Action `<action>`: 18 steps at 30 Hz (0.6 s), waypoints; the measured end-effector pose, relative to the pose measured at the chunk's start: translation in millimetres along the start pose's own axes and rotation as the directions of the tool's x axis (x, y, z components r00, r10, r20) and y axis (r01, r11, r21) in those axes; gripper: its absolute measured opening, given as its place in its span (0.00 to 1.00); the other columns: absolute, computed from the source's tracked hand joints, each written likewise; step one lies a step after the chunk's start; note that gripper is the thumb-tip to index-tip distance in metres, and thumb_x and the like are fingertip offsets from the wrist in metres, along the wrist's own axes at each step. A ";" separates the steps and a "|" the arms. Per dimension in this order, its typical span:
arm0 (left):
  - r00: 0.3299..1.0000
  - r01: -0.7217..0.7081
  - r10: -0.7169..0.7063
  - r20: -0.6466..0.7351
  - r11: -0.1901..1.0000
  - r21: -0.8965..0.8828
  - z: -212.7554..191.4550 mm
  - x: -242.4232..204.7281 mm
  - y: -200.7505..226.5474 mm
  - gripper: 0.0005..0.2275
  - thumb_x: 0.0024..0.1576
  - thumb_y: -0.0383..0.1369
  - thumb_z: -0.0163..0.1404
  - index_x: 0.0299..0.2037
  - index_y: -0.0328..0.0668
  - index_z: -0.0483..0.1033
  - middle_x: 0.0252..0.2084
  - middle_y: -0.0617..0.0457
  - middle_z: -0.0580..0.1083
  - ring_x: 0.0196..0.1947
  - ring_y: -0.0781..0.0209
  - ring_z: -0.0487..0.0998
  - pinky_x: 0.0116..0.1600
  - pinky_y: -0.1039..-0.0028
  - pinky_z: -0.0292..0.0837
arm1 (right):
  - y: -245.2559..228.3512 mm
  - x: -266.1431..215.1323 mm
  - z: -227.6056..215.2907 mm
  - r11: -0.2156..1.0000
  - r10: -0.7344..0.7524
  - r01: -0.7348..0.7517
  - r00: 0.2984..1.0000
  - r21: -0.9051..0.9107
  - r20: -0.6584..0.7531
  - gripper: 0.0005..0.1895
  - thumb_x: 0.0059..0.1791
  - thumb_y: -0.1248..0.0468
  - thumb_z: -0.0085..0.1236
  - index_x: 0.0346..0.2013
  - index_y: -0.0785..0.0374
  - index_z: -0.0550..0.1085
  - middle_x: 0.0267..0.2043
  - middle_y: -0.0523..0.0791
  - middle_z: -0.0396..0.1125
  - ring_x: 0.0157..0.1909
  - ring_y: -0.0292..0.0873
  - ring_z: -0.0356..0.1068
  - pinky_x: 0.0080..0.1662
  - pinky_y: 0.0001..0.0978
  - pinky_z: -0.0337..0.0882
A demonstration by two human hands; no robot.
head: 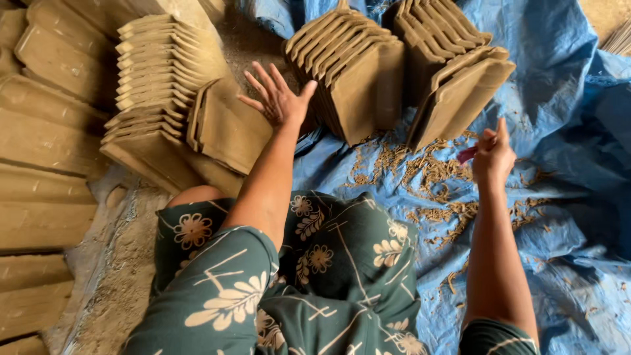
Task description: The person cleans the edges of clay tiles using a scraping tool. They pick up individual tiles from a pile on a tarp, scrape excess material from the sides and grooves, and place the finished tiles into neat stacks.
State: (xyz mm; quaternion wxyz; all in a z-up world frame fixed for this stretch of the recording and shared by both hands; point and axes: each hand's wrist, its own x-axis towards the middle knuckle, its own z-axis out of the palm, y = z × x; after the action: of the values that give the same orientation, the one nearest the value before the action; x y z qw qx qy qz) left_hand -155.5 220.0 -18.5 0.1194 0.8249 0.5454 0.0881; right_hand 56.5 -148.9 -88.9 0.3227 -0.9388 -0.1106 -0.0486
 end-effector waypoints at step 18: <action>0.980 0.173 -0.189 -0.070 0.967 -0.189 138.1 86.0 -150.3 0.07 0.39 0.38 0.54 0.28 0.55 0.76 0.25 0.54 0.75 0.29 0.47 0.80 0.28 0.56 0.72 | -167.9 -129.0 58.0 0.966 -0.258 0.252 0.893 0.067 0.369 0.24 0.50 0.50 0.51 0.61 0.34 0.63 0.34 0.54 0.71 0.46 0.61 0.69 0.51 0.52 0.65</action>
State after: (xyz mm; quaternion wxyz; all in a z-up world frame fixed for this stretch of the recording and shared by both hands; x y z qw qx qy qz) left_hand -216.0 341.9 -193.2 0.1779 0.7527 0.6128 0.1621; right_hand -107.7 -7.1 -55.6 0.2944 -0.9053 -0.2926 0.0906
